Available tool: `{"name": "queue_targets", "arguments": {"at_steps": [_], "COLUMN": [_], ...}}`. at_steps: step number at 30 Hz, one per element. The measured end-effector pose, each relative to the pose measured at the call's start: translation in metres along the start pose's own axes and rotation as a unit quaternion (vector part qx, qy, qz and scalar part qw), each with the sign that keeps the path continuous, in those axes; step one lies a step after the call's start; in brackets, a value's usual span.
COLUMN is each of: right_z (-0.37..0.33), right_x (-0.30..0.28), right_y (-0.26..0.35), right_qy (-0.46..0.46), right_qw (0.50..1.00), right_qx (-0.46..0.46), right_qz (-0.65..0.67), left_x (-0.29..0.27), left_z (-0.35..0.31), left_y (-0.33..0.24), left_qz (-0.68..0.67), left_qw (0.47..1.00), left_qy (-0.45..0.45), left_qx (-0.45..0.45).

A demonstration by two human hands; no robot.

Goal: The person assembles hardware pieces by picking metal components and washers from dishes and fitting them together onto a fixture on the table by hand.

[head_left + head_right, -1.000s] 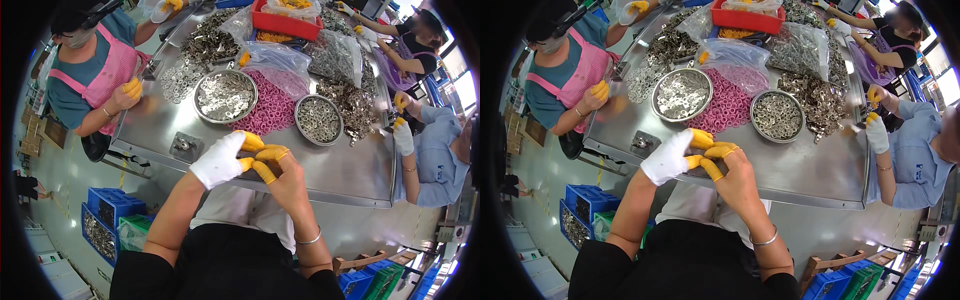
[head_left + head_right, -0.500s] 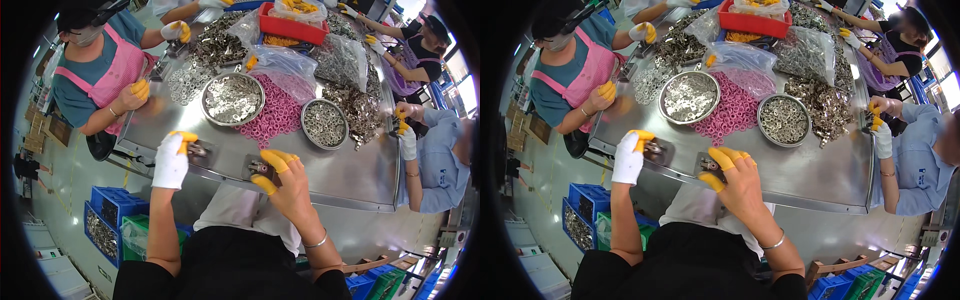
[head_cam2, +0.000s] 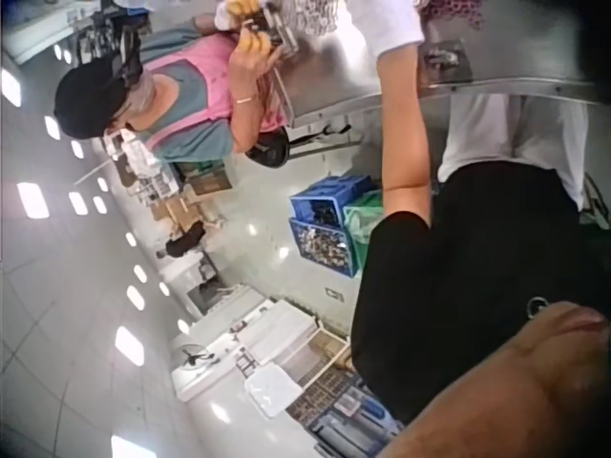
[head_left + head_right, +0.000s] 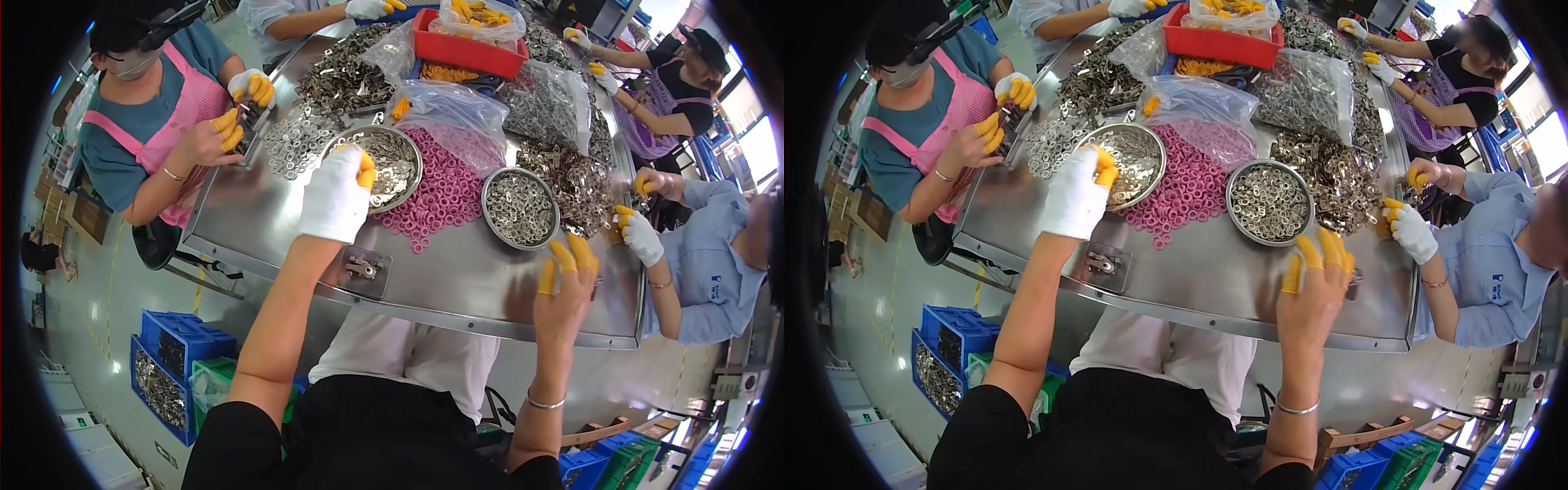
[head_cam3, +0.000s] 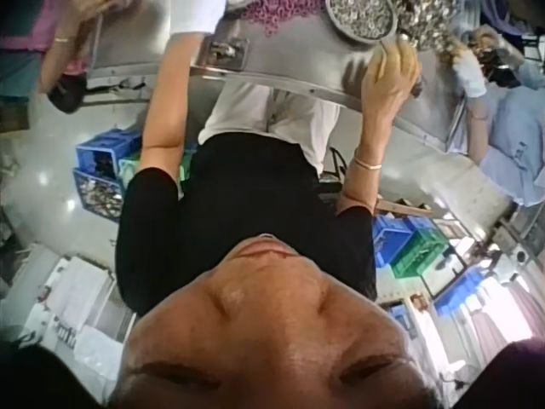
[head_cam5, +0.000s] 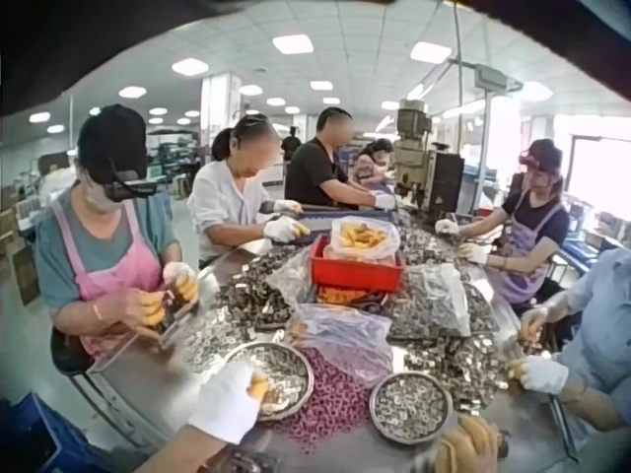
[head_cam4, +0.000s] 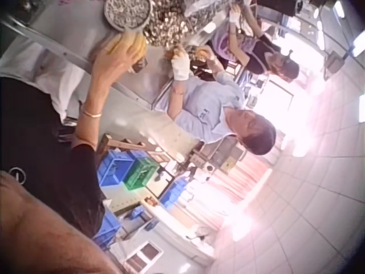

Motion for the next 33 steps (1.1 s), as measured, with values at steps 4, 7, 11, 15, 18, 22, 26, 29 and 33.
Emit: {"name": "queue_targets", "arguments": {"at_steps": [4, 7, 11, 15, 18, 22, 26, 29, 33], "right_z": [0.009, 0.014, 0.025, 0.038, 0.021, -0.010, -0.011, -0.003, 0.018], "right_x": [0.029, 0.046, 0.045, 0.023, 0.047, 0.072, 0.078, 0.081, 0.089], "right_y": [-0.002, -0.005, -0.012, -0.001, 0.068, 0.096, 0.088, 0.089, 0.087], "right_qy": [0.056, 0.088, 0.132, 0.055, 0.182, 0.257, 0.302, 0.341, 0.363], "right_qw": [0.998, 0.996, 0.985, 0.978, 0.894, 0.867, 0.830, 0.808, 0.814], "right_qx": [-0.026, -0.035, 0.022, 0.029, -0.047, -0.005, 0.076, 0.078, 0.033], "right_qz": [0.013, -0.007, 0.110, 0.198, 0.406, 0.426, 0.463, 0.474, 0.452], "left_x": [-0.013, -0.016, 0.004, 0.011, 0.027, 0.049, 0.048, 0.050, 0.043], "left_z": [-0.024, -0.052, -0.089, -0.095, -0.099, -0.104, -0.107, -0.111, -0.109], "left_y": [0.016, 0.020, 0.038, 0.002, -0.014, -0.012, -0.010, -0.007, -0.016], "left_qz": [-0.118, -0.211, -0.340, -0.260, -0.270, -0.371, -0.408, -0.458, -0.440], "left_qw": [0.991, 0.976, 0.921, 0.961, 0.957, 0.911, 0.889, 0.855, 0.866], "left_qy": [-0.010, 0.044, 0.124, 0.092, 0.103, 0.159, 0.178, 0.190, 0.194], "left_qx": [-0.065, -0.028, -0.147, -0.020, -0.002, -0.082, -0.103, -0.150, -0.137]}}
Point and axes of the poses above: each hand's wrist, its own z-axis towards the middle knuckle, its own x-axis out of the palm, y = z × x, the point moved 10 cm from there along z, towards the middle knuckle, and after that the axes turned 8 degrees about y, right-handed, at the moved point
